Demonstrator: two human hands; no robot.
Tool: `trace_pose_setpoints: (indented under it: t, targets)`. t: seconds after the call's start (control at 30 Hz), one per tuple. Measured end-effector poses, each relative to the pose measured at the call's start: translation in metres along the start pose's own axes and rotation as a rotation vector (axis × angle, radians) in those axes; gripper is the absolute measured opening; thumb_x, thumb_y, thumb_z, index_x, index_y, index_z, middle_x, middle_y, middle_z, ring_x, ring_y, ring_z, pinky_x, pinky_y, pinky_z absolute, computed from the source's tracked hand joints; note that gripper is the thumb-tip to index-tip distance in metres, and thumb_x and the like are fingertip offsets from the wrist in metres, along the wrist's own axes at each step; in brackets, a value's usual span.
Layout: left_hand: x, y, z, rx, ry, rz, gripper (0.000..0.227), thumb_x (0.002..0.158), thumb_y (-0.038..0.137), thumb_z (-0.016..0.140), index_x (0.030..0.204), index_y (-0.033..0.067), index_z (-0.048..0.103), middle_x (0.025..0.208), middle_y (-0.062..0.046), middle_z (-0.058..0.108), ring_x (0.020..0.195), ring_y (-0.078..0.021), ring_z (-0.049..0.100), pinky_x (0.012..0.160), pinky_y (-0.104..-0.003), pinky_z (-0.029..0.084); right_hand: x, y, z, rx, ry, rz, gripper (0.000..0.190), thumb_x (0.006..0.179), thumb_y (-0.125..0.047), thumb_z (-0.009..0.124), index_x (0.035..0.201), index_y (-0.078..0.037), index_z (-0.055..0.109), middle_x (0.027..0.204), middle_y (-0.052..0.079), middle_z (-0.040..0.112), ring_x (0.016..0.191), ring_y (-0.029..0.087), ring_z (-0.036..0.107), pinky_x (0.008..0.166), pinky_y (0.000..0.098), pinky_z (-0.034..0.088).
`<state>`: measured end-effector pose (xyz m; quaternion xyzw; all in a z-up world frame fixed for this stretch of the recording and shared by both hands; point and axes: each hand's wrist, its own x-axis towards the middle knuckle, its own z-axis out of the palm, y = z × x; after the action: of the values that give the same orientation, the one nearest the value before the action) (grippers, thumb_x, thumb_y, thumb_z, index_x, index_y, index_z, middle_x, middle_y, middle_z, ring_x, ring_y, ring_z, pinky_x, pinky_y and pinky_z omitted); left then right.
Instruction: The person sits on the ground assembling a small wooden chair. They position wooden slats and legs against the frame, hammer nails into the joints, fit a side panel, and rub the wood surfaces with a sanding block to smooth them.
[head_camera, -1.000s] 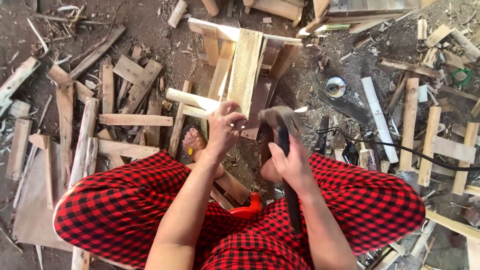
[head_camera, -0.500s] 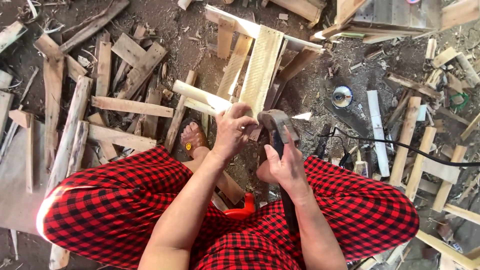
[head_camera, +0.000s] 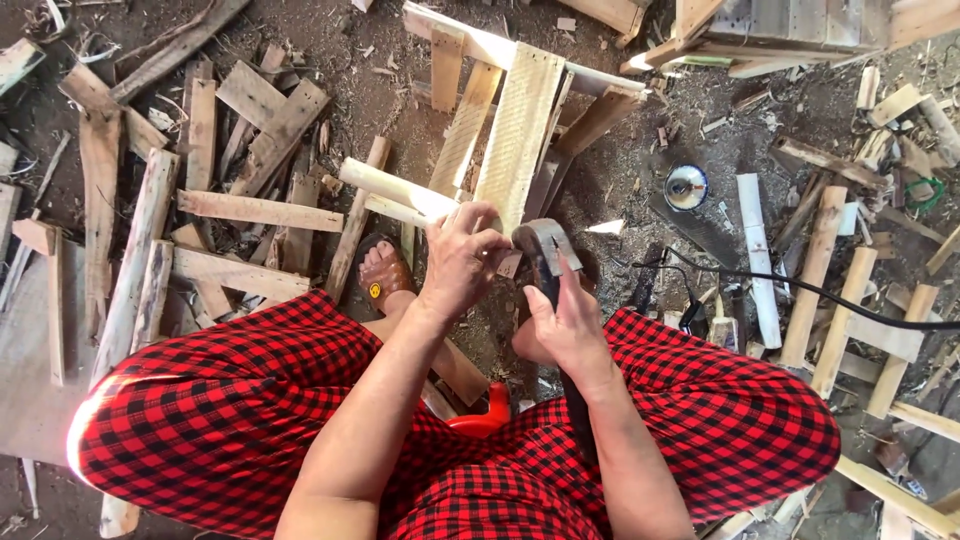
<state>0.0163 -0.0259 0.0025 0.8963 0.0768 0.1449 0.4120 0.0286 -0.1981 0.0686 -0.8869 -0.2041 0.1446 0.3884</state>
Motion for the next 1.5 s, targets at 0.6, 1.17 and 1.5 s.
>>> trace_pose_setpoints:
  t: [0.6,1.17,1.5]
  targets:
    - [0.002,0.003,-0.006,-0.031,-0.035,-0.029,0.011,0.075,0.021,0.075,0.068,0.0211,0.066,0.1,0.004,0.051,0.099,-0.0177,0.056,0.09,-0.045,0.036,-0.01,-0.029,-0.011,-0.049,-0.02,0.162,0.058,0.082,-0.036,0.062,0.133,-0.015,0.043,0.098,0.018,0.066,0.09,0.034,0.066,0.067,0.0444,0.056]
    - [-0.003,-0.015,-0.008,0.092,-0.023,0.143,0.016,0.083,0.031,0.066,0.098,0.0355,0.067,0.117,0.009,0.056,0.108,-0.0102,0.059,0.1,-0.036,0.029,-0.002,0.005,-0.001,0.047,0.021,0.102,0.05,0.086,-0.028,0.062,0.126,-0.001,0.05,0.079,0.029,0.061,0.068,0.042,0.065,0.046,0.0455,0.05]
    - [0.001,-0.017,-0.001,0.035,-0.029,0.135,0.028,0.071,0.022,0.077,0.096,0.0328,0.069,0.114,0.006,0.052,0.111,-0.0209,0.053,0.093,-0.039,0.036,-0.003,0.011,0.0,0.083,0.063,0.089,0.056,0.084,-0.025,0.062,0.132,-0.001,0.044,0.086,0.03,0.06,0.069,0.038,0.065,0.05,0.0428,0.052]
